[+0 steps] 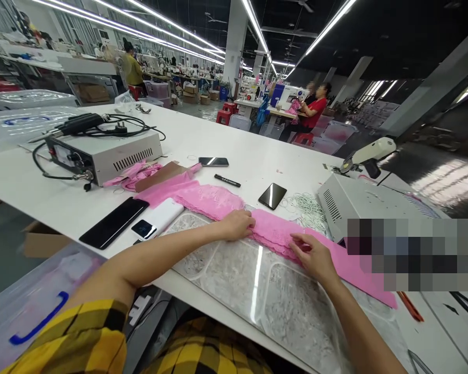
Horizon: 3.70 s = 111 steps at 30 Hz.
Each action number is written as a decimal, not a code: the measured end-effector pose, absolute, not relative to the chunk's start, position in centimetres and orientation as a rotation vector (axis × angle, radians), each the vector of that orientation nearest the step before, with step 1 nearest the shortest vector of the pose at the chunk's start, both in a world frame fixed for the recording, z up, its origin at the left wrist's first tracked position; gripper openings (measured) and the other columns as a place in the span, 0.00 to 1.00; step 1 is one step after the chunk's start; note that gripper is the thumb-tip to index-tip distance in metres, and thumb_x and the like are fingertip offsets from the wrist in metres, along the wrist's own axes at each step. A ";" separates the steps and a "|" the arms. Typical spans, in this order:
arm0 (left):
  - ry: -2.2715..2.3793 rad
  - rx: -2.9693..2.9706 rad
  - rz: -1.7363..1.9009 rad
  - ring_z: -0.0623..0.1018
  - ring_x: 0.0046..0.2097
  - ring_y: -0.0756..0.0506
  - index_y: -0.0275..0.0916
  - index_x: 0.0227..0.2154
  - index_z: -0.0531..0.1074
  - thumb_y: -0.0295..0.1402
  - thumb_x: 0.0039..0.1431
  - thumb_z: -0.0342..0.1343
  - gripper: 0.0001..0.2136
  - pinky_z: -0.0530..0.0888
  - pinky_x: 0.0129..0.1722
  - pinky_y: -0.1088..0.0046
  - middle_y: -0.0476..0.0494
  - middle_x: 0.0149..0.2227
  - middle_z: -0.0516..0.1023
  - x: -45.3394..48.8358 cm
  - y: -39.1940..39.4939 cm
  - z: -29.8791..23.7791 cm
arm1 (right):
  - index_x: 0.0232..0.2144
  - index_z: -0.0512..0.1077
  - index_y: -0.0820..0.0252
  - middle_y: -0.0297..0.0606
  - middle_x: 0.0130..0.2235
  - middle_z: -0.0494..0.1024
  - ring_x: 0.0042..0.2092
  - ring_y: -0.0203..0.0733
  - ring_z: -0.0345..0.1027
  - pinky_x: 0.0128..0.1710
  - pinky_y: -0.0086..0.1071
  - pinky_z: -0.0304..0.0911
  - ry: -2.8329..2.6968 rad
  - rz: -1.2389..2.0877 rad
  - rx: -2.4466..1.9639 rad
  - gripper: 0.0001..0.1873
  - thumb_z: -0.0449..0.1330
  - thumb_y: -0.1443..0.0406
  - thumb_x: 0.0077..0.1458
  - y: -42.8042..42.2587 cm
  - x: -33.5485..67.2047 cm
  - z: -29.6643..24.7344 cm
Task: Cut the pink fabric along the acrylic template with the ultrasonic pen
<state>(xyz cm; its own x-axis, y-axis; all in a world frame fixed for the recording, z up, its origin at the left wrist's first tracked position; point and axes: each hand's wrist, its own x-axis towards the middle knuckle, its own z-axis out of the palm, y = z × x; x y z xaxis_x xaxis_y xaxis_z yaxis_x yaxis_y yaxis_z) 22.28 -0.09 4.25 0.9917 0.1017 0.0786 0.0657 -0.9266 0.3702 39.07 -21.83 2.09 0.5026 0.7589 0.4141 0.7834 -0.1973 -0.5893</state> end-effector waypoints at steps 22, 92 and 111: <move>0.345 2.366 -0.313 0.76 0.48 0.41 0.35 0.51 0.71 0.39 0.65 0.57 0.16 0.77 0.45 0.61 0.41 0.52 0.73 23.9 1.8 6.5 | 0.35 0.80 0.52 0.38 0.41 0.81 0.41 0.45 0.76 0.42 0.39 0.71 -1.305 0.260 -2.120 0.15 0.59 0.53 0.51 -22.3 41.2 1.9; -0.345 3.059 0.549 0.70 0.35 0.46 0.39 0.33 0.70 0.21 0.63 0.45 0.10 0.67 0.54 0.63 0.44 0.31 0.73 8.2 -1.0 3.5 | 0.32 0.73 0.56 0.36 0.30 0.75 0.30 0.36 0.70 0.29 0.29 0.68 -1.911 -0.154 -1.787 0.09 0.53 0.68 0.62 -26.0 27.6 2.0; 0.047 2.978 0.484 0.73 0.52 0.40 0.37 0.41 0.75 0.38 0.61 0.60 0.10 0.60 0.60 0.54 0.38 0.48 0.76 17.8 0.6 2.7 | 0.30 0.74 0.54 0.37 0.33 0.77 0.33 0.40 0.70 0.30 0.31 0.61 -1.709 0.025 -2.030 0.14 0.52 0.58 0.59 -14.2 33.4 2.0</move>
<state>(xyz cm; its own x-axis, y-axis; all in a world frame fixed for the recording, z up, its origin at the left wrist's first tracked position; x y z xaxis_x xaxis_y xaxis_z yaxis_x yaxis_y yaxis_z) 17.84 0.63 2.70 0.9482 0.0507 0.3136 0.0109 -0.9918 0.1273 33.42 -14.23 1.98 0.2187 0.9321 0.2886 0.9234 -0.1022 -0.3699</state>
